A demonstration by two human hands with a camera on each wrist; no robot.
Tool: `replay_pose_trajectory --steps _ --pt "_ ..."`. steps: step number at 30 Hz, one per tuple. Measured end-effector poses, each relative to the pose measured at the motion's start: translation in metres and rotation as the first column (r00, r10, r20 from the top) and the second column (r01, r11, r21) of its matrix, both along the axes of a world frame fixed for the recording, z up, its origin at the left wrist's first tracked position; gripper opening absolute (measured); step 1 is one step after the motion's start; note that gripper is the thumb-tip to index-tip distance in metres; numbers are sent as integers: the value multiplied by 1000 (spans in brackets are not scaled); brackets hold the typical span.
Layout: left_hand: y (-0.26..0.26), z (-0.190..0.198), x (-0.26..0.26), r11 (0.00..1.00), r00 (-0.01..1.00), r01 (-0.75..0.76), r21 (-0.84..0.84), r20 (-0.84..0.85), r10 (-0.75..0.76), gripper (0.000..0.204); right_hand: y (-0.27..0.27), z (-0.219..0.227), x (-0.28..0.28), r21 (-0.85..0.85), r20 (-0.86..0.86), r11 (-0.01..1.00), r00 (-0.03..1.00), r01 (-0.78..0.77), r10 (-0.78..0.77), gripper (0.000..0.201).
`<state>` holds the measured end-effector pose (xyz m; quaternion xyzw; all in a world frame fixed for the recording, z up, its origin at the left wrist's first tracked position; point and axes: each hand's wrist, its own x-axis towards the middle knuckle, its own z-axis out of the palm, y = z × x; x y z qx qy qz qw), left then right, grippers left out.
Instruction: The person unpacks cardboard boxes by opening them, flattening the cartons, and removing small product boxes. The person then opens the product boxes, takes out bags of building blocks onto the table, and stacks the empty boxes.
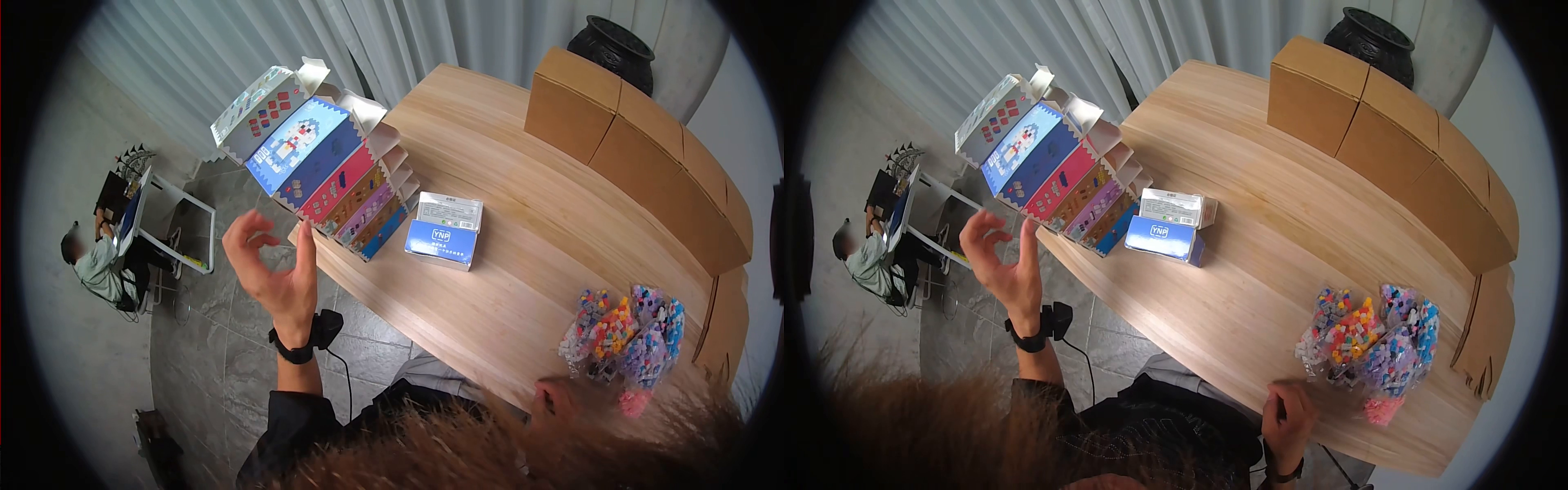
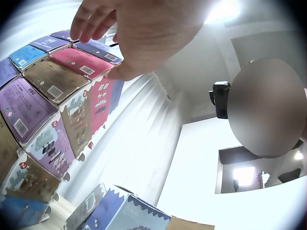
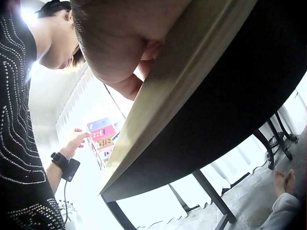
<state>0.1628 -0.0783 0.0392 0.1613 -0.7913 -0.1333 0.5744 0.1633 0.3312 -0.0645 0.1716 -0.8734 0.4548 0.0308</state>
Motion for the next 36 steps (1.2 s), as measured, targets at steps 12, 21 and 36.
replay_pose_trajectory --steps 12,21,36 --pt "114 -65 -47 924 881 203 324 351 -316 106 3 -1 0 -51 26 999 1000 18 -17 14" --pt "107 -55 -67 881 832 190 434 405 -379 100 6 -1 -2 -125 14 992 1000 -15 17 16" --pt "93 -68 24 602 647 465 649 216 -732 115 5 5 -4 -107 72 994 997 -29 37 18"
